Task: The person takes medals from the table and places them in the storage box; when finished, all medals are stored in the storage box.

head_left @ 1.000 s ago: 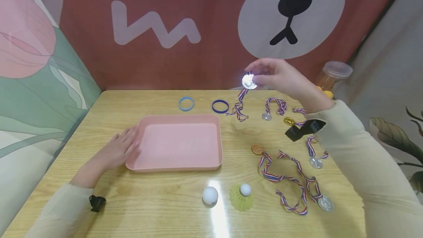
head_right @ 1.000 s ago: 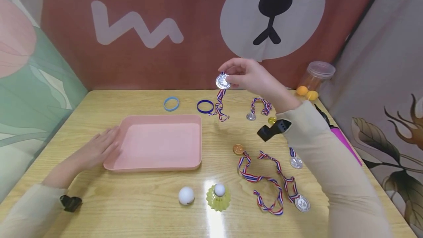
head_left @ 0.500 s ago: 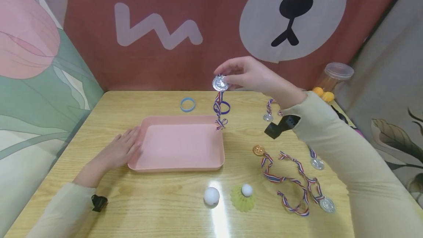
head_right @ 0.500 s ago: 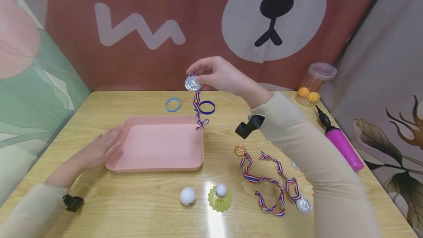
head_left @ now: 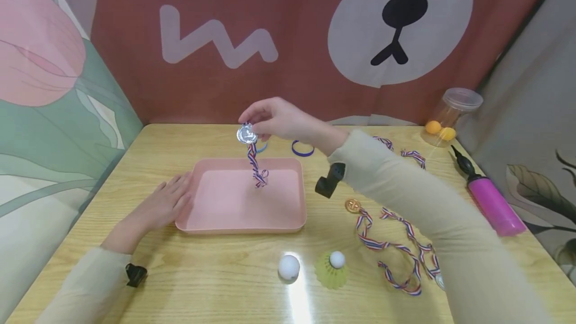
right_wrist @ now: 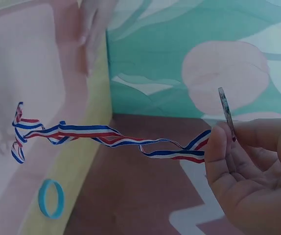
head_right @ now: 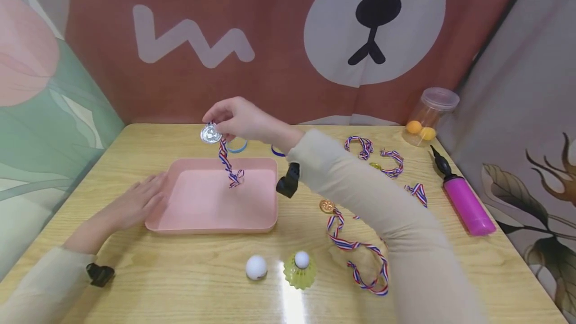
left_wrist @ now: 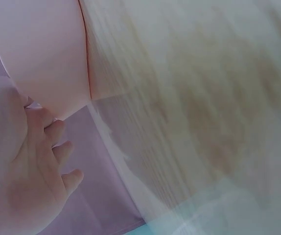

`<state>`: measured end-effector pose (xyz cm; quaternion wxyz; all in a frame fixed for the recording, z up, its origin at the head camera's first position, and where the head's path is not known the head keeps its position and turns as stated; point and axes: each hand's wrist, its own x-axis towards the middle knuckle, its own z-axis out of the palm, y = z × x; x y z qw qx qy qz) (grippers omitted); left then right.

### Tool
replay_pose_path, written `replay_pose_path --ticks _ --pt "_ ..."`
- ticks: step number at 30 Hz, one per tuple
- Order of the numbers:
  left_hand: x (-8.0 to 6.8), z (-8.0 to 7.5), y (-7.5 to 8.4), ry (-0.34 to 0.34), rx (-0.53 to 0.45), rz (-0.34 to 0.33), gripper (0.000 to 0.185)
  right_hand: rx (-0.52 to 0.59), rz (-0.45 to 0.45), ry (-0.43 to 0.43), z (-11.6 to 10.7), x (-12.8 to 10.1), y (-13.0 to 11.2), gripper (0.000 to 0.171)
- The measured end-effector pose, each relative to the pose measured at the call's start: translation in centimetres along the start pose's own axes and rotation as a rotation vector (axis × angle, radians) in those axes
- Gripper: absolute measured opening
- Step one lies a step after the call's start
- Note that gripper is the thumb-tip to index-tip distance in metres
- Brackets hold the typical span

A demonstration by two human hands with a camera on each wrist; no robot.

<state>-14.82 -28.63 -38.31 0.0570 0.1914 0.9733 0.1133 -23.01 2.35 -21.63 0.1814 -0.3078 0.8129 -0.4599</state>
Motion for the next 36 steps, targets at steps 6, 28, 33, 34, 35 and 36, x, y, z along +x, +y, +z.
replay_pose_path --ticks 6,28,33,34,35,36 --pt "0.1 -0.1 0.1 -0.003 -0.009 0.007 0.056 0.075 0.016 -0.008 2.8 1.9 -0.2 0.022" --pt "0.3 0.0 0.0 -0.003 -0.004 0.000 0.056 0.168 0.115 -0.038 10.3 6.5 1.9 0.017" --pt "0.2 0.1 -0.1 0.006 -0.006 0.008 0.055 0.171 0.169 -0.094 11.9 6.2 2.6 0.016" --pt "0.1 0.1 -0.1 0.006 -0.009 0.010 0.055 0.177 0.182 -0.110 12.1 6.1 2.8 0.016" --pt "0.1 0.1 -0.1 0.006 -0.010 0.010 0.055 0.183 0.198 -0.131 12.4 6.1 3.0 0.015" --pt "0.0 0.1 -0.1 0.003 -0.012 0.008 0.056 0.184 0.212 -0.151 12.6 6.1 3.2 0.013"
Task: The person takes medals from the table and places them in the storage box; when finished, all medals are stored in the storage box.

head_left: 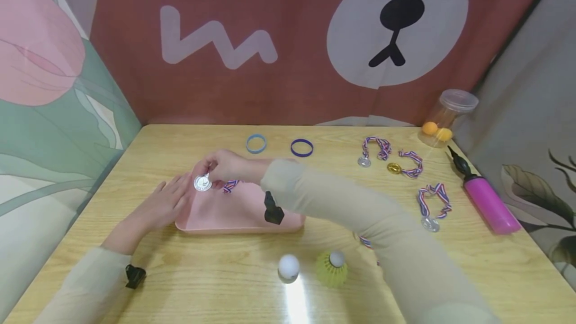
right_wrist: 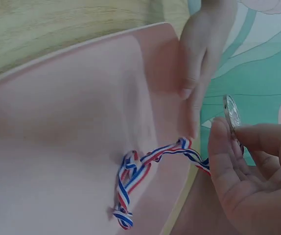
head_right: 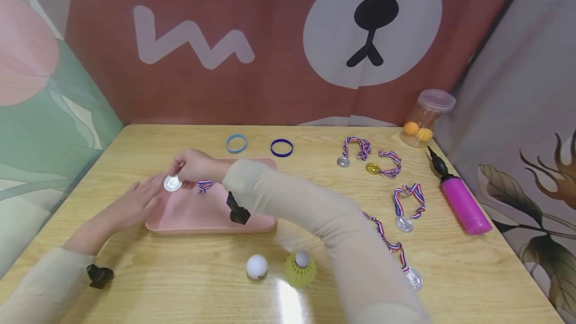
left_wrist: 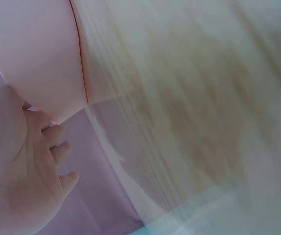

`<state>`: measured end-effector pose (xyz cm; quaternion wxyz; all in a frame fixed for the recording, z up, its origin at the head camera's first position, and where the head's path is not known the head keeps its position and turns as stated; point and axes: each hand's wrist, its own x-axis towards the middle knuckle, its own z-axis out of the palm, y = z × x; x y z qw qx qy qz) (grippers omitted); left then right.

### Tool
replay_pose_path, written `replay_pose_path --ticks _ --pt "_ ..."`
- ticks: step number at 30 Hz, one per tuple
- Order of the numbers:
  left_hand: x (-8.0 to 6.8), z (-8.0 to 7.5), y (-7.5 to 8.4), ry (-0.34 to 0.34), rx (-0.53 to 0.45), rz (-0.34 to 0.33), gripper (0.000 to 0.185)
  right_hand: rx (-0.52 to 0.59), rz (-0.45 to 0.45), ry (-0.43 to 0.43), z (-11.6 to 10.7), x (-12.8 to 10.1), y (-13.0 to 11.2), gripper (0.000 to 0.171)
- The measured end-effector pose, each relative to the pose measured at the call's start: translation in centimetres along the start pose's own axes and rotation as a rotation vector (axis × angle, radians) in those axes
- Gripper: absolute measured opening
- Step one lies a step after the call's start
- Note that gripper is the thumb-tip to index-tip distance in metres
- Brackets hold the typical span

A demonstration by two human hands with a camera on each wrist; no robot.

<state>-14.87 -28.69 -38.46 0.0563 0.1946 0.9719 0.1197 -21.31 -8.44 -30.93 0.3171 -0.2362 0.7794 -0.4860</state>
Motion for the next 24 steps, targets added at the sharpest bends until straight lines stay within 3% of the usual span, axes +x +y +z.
replay_pose_path --ticks 8,19,24 --pt "-0.1 0.0 -0.1 0.000 -0.005 0.002 0.056 -0.111 0.026 -0.162 1.1 0.2 1.3 0.013" --pt "-0.1 0.0 0.2 0.018 0.012 0.017 0.054 -0.227 0.088 -0.248 3.3 0.5 2.3 0.016" --pt "-0.1 0.0 0.3 0.024 0.020 0.025 0.053 -0.213 0.133 -0.271 3.9 0.3 2.4 0.015"
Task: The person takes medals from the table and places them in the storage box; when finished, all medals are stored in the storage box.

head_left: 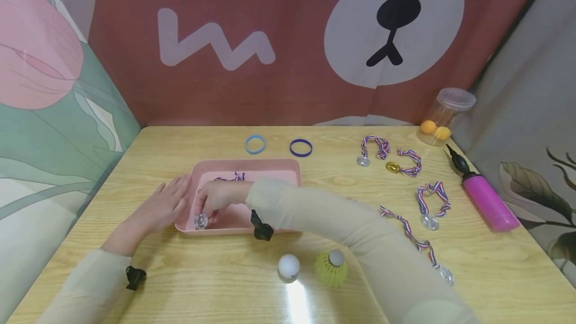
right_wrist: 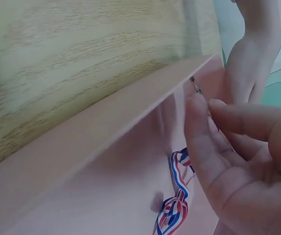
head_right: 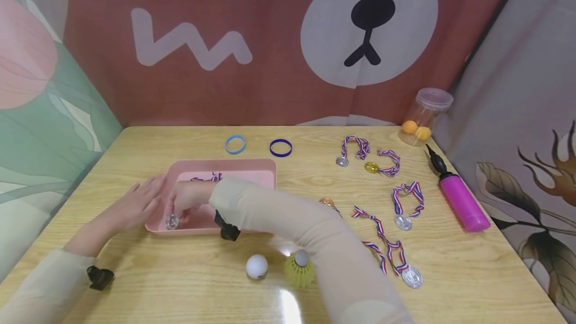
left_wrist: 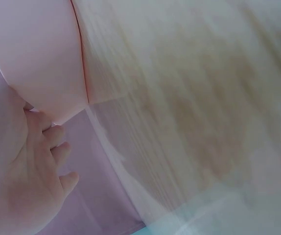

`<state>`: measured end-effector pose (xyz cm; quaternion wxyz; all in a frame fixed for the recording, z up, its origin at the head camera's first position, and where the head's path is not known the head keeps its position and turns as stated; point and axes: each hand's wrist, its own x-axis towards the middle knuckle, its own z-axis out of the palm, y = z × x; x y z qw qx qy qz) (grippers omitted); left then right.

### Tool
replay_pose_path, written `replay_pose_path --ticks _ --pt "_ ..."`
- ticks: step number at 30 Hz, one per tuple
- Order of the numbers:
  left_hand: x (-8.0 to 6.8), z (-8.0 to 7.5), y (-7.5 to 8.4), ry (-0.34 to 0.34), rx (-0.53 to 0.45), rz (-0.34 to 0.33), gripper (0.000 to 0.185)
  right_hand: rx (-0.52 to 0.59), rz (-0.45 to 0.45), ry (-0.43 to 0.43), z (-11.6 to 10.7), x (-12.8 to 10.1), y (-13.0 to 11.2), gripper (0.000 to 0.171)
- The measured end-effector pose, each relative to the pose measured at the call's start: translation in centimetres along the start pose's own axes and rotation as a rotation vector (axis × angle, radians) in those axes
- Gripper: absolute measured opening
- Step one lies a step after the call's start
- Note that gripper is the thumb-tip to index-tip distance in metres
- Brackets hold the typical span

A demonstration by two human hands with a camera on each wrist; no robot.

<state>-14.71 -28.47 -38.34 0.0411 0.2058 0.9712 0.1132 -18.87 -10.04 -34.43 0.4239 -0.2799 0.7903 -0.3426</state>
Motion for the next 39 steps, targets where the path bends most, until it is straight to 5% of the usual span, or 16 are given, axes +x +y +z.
replay_pose_path --ticks 12,26,39 --pt "0.0 0.0 0.0 0.002 -0.003 0.003 0.053 -0.136 0.045 -0.109 0.3 0.8 0.1 0.040" --pt "0.0 0.1 0.0 0.003 0.008 -0.006 0.054 -0.087 0.060 0.189 -2.5 0.4 1.5 0.030" --pt "0.1 0.4 -0.2 -0.006 0.015 -0.015 0.055 -0.101 0.010 0.150 -4.1 0.4 2.3 0.046"
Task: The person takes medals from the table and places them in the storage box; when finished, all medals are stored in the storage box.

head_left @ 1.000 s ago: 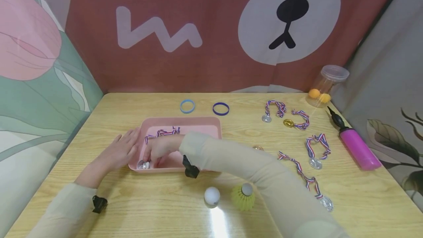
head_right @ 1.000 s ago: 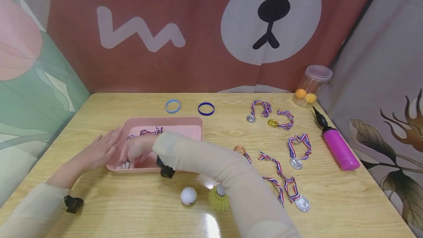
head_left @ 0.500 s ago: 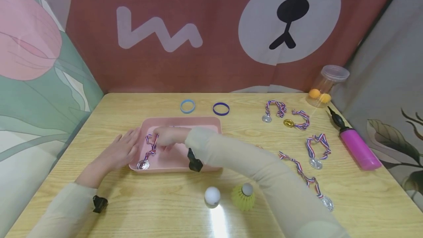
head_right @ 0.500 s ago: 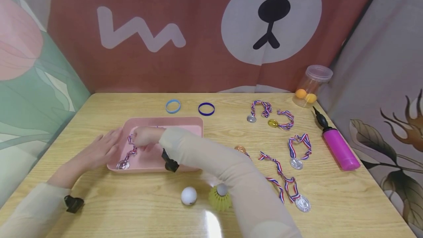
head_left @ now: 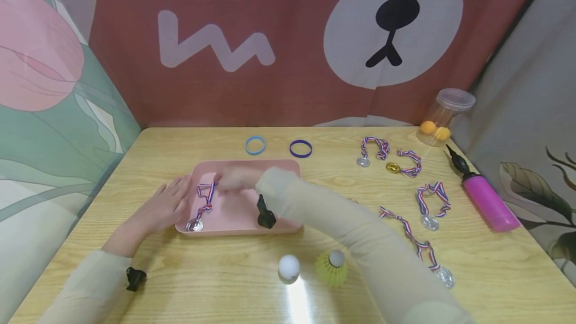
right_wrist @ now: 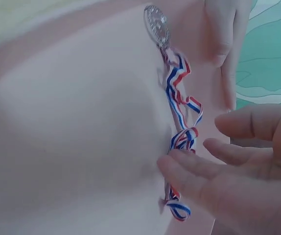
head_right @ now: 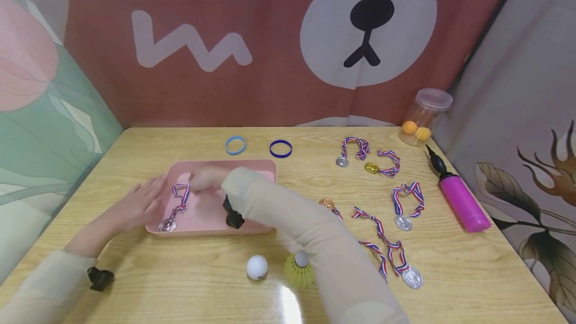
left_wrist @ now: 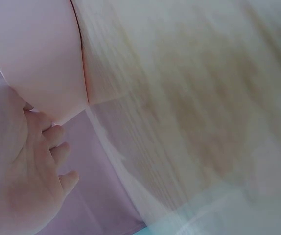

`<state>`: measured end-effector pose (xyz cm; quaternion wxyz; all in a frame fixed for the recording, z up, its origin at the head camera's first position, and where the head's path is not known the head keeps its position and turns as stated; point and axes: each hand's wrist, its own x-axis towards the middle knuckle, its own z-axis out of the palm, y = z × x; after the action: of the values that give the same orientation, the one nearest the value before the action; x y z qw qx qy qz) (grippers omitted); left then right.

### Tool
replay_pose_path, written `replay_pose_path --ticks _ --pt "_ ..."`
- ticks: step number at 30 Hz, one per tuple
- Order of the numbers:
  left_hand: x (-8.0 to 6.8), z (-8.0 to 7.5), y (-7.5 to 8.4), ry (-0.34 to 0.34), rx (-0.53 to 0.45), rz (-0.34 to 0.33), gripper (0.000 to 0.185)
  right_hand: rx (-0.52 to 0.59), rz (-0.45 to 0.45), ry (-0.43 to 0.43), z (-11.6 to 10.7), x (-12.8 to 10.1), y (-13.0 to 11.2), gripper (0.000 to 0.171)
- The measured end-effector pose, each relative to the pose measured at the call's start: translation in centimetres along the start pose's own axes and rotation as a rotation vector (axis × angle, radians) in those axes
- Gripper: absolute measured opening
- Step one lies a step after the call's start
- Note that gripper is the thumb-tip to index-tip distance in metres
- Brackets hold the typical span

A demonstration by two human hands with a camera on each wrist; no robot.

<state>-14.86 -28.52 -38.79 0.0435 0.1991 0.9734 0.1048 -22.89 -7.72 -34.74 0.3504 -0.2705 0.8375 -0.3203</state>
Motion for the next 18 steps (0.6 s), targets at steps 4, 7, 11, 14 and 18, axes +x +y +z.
replay_pose_path --ticks 4,7,11,14,18 --pt "-0.1 0.0 0.0 0.012 0.006 0.010 0.054 0.129 -0.005 -0.063 0.3 0.4 -0.2 0.046" --pt "-0.1 -0.1 0.1 0.021 0.002 0.017 0.054 0.204 0.005 -0.093 0.1 0.7 -0.3 0.050" --pt "-0.1 -0.1 0.1 0.026 0.000 0.025 0.054 0.195 -0.028 -0.093 -0.9 0.3 -0.5 0.049" --pt "-0.1 -0.1 0.1 0.019 0.004 0.022 0.054 0.237 -0.062 -0.094 -2.2 -0.6 -0.6 0.045" --pt "-0.1 -0.1 0.2 0.006 0.010 0.008 0.054 0.352 -0.094 -0.099 -4.2 -2.1 -0.4 0.042"
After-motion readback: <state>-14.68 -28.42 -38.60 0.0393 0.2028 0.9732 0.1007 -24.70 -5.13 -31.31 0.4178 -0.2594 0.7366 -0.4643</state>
